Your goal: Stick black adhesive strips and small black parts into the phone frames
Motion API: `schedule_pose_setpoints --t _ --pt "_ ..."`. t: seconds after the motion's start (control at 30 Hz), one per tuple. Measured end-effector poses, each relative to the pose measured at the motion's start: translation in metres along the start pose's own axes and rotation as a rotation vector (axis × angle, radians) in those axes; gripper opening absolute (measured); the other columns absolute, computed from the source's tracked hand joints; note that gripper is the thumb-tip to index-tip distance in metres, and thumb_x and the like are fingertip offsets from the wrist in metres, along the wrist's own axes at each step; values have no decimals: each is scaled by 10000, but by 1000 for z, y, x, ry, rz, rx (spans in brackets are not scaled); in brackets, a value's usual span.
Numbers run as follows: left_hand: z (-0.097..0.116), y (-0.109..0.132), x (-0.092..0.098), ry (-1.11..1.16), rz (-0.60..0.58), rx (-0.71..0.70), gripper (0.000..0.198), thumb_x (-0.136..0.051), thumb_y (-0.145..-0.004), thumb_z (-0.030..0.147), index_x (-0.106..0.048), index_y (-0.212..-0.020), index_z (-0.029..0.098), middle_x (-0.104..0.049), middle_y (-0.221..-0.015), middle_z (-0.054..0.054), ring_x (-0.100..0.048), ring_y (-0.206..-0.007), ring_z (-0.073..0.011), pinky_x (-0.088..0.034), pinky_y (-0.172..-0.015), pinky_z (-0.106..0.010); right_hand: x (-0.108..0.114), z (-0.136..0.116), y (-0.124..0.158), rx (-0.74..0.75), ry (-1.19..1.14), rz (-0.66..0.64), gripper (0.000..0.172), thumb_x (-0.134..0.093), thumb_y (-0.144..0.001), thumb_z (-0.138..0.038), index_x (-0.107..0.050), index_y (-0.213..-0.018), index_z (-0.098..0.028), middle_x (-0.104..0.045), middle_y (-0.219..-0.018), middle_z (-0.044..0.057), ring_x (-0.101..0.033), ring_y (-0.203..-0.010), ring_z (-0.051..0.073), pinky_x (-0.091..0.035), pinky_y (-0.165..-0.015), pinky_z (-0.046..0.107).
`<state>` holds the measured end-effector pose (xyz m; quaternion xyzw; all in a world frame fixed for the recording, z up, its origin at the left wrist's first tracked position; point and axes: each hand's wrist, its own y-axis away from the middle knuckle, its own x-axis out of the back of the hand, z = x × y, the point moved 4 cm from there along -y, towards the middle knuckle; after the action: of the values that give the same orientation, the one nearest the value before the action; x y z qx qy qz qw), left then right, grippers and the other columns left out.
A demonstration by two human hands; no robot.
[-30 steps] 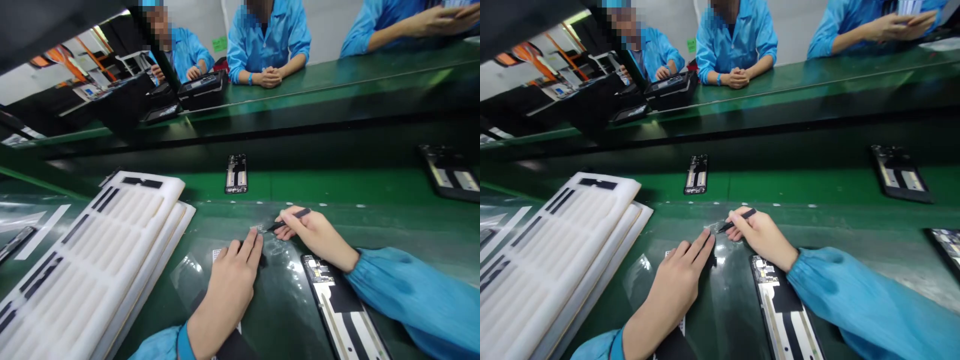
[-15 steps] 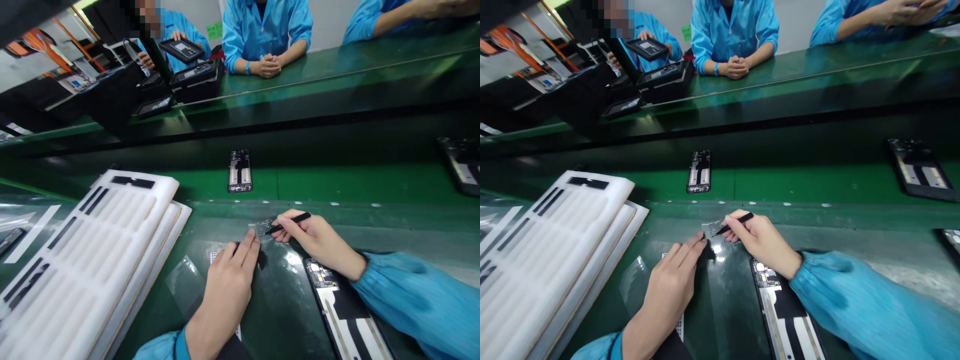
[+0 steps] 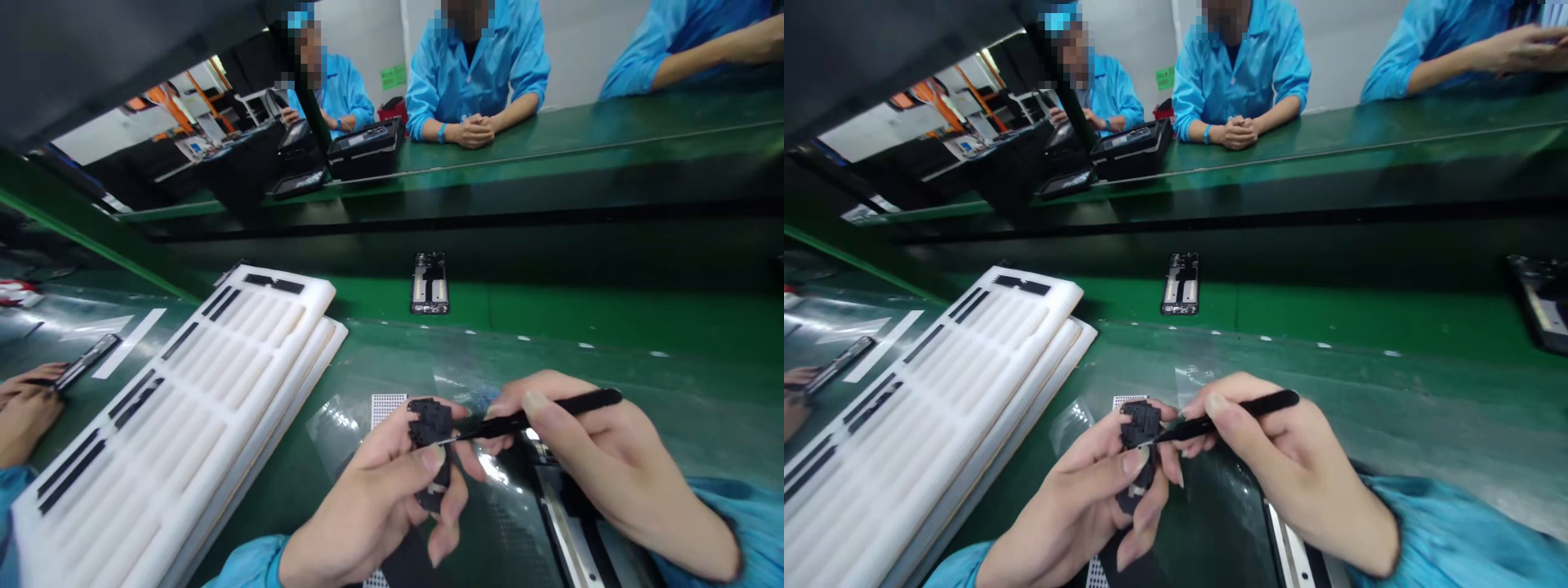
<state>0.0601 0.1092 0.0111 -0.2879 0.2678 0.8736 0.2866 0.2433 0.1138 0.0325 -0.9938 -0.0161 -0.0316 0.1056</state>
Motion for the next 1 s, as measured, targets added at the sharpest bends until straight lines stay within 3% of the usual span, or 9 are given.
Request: schedule_pose_setpoints --t 0.2,0.4,0.57,0.83,0.93,1.0 --pt "-7 15 -12 65 -98 -52 287 -421 -1003 116 -578 -1238 162 -633 -972 -85 -555 -608 -69 -469 -499 -157 -7 -6 11 58 83 -21 225 -574 -1002 -339 -756 -876 -298 -753 -819 -37 -734 -749 88 -582 -700 103" --pt "-10 20 -18 38 -107 -79 280 -427 -1009 138 -552 -1258 168 -640 -952 -79 -551 -558 -57 -470 -497 -162 -6 -10 21 100 119 -89 204 -527 -1030 -303 -722 -975 -322 -757 -898 -48 -747 -812 89 -578 -762 122" --pt "-13 24 -19 20 -106 -131 271 -457 -1015 178 -565 -1263 195 -644 -942 -62 -540 -553 -52 -464 -511 -169 -4 -14 25 221 186 -108 190 -514 -1033 -298 -702 -1002 -306 -761 -905 -28 -750 -846 120 -582 -784 164" --pt "-18 28 -19 26 -79 -153 385 -432 -1009 201 -524 -1382 170 -675 -927 -117 -535 -523 -71 -430 -518 -212 -5 -13 34 310 163 -149 178 -514 -1026 -264 -685 -1061 -300 -758 -903 -4 -744 -868 162 -591 -791 224" --pt "-16 33 -19 39 -58 -107 443 -471 -992 226 -480 -1433 183 -674 -949 -122 -541 -529 -84 -415 -526 -233 -4 -13 33 281 148 -137 175 -534 -1020 -295 -708 -1027 -294 -762 -887 0 -747 -838 162 -597 -755 219" --pt "-10 43 -16 -35 -12 -93 463 -498 -1001 278 -448 -1459 229 -658 -1046 -120 -558 -596 -100 -438 -569 -258 1 -10 27 172 139 -62 236 -515 -1025 -361 -725 -959 -275 -757 -864 13 -749 -782 168 -609 -721 238"
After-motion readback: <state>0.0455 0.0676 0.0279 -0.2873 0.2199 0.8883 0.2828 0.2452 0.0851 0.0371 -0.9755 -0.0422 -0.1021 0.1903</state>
